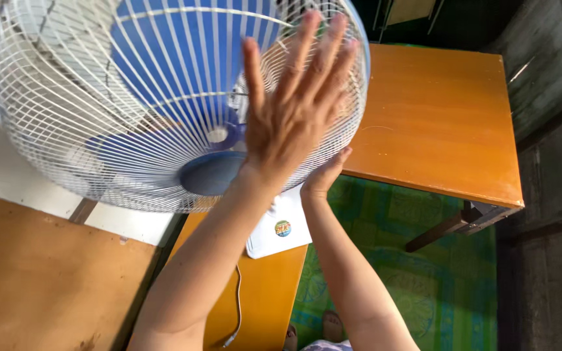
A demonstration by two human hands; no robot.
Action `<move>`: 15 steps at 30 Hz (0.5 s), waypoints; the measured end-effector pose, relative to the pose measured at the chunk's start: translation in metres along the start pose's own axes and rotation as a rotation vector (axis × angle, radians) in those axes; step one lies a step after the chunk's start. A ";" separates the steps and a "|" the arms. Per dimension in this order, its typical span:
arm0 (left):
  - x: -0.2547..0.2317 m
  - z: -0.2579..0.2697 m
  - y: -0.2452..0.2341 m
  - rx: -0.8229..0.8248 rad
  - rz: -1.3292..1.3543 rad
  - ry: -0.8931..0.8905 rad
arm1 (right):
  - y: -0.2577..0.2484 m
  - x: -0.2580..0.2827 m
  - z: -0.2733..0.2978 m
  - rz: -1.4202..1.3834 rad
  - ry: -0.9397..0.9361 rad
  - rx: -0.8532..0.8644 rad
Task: The person removes the front grille of a table fan, then reattaches it and wipes the grille with a cloth. The fan remains on a yellow table throughout the process.
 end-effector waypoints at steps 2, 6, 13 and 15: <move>0.007 -0.003 0.005 0.034 -0.077 0.039 | -0.001 -0.001 -0.002 0.021 -0.029 -0.019; 0.014 -0.005 0.000 0.021 -0.126 0.054 | 0.001 -0.001 0.006 0.094 -0.144 0.021; 0.017 -0.039 0.003 0.090 -0.046 0.000 | 0.006 -0.001 0.012 0.051 -0.152 0.014; 0.010 -0.054 0.000 0.009 -0.159 0.078 | 0.007 -0.001 0.009 0.004 -0.114 0.032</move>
Point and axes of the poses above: each hand's wrist, its own z-axis away from the middle knuckle, its own y-axis out of the palm, x = y × z, the point moved 5 cm from there along -z, towards the middle knuckle, and after that the axes turned 11 degrees about -x, right-handed, at the moved point
